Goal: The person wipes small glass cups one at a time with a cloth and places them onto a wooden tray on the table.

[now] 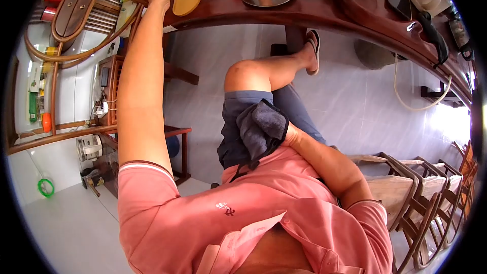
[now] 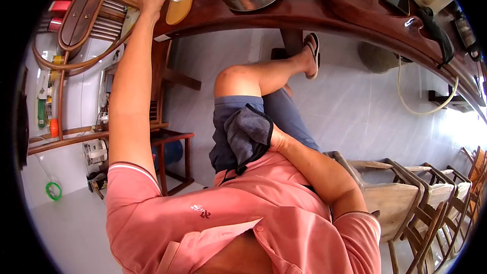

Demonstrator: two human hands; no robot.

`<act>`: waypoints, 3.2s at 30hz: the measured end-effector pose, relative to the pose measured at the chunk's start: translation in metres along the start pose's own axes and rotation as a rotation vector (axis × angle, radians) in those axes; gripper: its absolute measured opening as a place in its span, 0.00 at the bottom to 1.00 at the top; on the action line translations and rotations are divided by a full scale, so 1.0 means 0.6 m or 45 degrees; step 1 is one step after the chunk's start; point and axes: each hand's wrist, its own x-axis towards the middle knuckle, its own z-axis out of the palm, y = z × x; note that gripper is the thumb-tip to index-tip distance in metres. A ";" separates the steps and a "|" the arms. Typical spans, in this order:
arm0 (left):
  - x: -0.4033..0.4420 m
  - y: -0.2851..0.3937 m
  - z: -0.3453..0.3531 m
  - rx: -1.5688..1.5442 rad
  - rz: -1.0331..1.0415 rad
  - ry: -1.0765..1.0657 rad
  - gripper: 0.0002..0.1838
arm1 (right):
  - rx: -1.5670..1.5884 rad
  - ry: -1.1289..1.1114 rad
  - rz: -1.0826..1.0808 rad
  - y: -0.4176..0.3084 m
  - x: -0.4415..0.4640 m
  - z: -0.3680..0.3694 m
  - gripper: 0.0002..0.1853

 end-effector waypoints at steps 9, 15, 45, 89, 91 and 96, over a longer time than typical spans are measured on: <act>-0.032 0.022 0.003 0.212 -0.035 0.024 0.43 | 0.148 0.043 0.088 0.043 0.012 -0.056 0.19; -0.044 0.025 0.013 0.254 -0.024 0.034 0.41 | 0.031 -0.007 0.007 0.043 0.013 -0.062 0.19; -0.176 0.300 0.166 0.300 0.412 -1.275 0.20 | -0.010 -0.474 -0.158 0.065 0.044 -0.089 0.13; -0.597 0.352 0.066 -0.438 0.383 -0.542 0.07 | -1.247 0.331 -1.412 -0.125 -0.016 0.067 0.15; -0.624 0.373 0.076 -0.440 0.435 -0.496 0.10 | -1.531 0.488 -1.253 -0.165 -0.031 0.152 0.15; -0.643 0.386 0.071 -0.343 0.642 -0.385 0.10 | -1.492 0.539 -1.255 -0.184 -0.055 0.223 0.20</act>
